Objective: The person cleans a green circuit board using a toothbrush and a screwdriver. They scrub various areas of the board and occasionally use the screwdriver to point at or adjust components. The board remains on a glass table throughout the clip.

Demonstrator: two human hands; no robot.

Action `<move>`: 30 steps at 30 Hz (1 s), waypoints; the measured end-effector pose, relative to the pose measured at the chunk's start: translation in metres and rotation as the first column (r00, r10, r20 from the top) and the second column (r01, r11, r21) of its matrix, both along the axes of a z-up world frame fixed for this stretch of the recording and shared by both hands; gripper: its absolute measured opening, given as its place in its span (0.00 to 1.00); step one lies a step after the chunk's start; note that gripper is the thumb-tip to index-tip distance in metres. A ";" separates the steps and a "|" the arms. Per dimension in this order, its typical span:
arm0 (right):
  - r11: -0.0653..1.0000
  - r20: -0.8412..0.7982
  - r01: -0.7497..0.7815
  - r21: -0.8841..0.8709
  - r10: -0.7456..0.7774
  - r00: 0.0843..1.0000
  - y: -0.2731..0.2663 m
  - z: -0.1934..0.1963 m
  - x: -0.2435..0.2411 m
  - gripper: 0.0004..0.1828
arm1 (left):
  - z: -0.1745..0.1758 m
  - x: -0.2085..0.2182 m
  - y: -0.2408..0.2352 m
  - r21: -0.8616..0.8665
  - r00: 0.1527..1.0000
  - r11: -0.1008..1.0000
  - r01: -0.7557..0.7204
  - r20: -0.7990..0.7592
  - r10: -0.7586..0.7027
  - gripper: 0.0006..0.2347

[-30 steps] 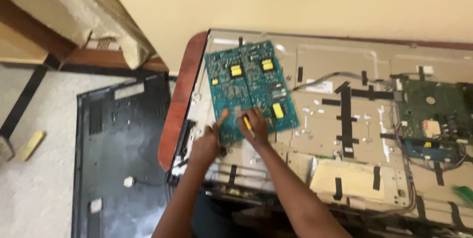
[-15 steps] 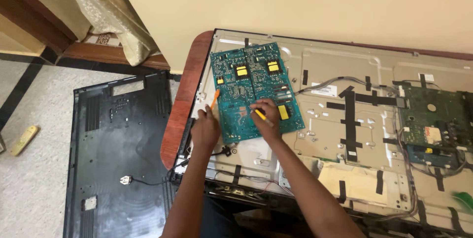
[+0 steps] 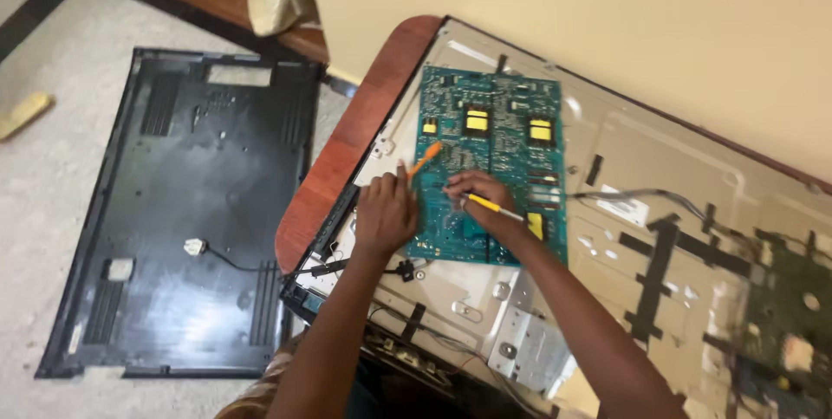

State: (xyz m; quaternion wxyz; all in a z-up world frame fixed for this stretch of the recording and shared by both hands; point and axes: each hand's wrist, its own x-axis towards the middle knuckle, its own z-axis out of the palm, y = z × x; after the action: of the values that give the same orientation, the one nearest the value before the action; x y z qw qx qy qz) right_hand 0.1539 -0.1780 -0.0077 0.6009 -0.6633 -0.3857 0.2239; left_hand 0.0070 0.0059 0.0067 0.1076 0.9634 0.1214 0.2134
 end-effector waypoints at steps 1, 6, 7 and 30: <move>0.999 0.042 -0.047 0.005 0.046 0.998 0.002 0.001 0.003 0.07 | 0.000 0.003 0.001 0.001 1.000 1.000 -0.009 0.003 0.009 0.24; 0.984 0.092 -0.151 -0.089 0.160 0.983 -0.003 -0.001 0.020 0.07 | 0.001 0.002 -0.005 -0.019 0.997 0.999 -0.034 -0.069 0.032 0.25; 0.982 0.017 -0.160 -0.099 0.162 0.987 0.000 -0.002 0.023 0.07 | 0.003 0.001 -0.003 -0.006 0.999 0.999 -0.034 -0.043 0.034 0.26; 0.964 0.124 -0.226 -0.141 0.244 0.962 0.005 0.009 0.037 0.07 | 0.015 0.004 0.001 -0.010 0.999 0.999 -0.050 -0.017 0.049 0.29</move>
State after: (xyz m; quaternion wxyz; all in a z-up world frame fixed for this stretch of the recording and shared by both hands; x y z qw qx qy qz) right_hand 0.1912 -0.1728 0.0013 0.4984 -0.6634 -0.4882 0.2705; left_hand 0.0114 0.0066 0.0219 0.1064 0.9612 0.1473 0.2074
